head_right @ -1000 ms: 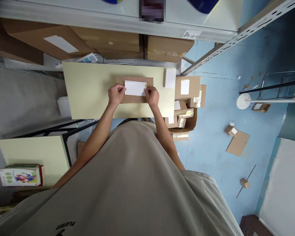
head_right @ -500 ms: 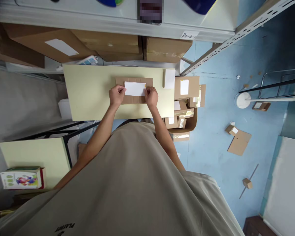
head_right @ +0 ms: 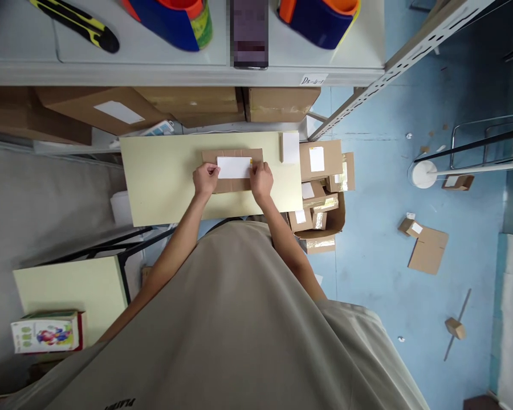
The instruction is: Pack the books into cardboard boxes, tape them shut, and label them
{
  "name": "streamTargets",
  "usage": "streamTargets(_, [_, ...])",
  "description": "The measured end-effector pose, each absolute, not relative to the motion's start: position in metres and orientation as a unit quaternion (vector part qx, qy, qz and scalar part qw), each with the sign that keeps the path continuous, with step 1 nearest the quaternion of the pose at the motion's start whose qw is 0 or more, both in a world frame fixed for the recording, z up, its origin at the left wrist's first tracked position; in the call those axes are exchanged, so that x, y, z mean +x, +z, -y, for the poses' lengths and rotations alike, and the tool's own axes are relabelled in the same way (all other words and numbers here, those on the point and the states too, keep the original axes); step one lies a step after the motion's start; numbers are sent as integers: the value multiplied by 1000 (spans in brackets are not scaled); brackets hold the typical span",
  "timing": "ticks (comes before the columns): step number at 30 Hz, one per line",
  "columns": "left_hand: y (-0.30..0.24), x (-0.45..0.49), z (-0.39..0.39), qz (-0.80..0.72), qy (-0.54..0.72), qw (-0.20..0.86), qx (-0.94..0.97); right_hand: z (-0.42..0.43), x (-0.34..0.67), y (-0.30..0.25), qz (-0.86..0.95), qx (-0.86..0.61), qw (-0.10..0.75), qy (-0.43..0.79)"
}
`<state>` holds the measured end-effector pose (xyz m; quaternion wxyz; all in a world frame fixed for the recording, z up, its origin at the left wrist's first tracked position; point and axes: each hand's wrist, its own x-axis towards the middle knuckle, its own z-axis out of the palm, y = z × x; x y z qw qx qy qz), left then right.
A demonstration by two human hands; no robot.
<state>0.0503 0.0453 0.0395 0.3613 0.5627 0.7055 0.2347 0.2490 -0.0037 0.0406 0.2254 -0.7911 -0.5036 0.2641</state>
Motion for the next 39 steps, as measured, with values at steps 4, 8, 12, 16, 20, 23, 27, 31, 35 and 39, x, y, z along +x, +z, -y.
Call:
streamTargets(4, [43,51,-45,-707,224,363,564,24,236,40,648,-693,166,269])
streamTargets(8, [44,51,-47,-709,215,372,560,27,229,38,659,-684,148,275])
streamTargets(12, [43,51,-49,-711,209,366,563,17,213,38,661,-682,158,269])
streamTargets(16, [43,52,-49,-714,205,364,562,12,192,40,703,-643,140,269])
streamTargets(20, [45,53,-50,-719,209,364,554,7,185,42,734,-614,112,267])
streamTargets(23, [47,53,-53,-723,207,367,547,0,186,43,754,-595,88,262])
streamTargets(27, [48,52,-56,-739,203,373,523,-6,185,45,769,-579,77,259])
streamTargets(31, [47,51,-53,-719,192,379,549,-2,186,49,783,-559,71,263])
streamTargets(35, [44,46,-50,-688,180,390,585,13,200,53,804,-528,66,266])
streamTargets(39, [43,35,-50,-652,155,417,614,28,218,52,783,-568,61,245])
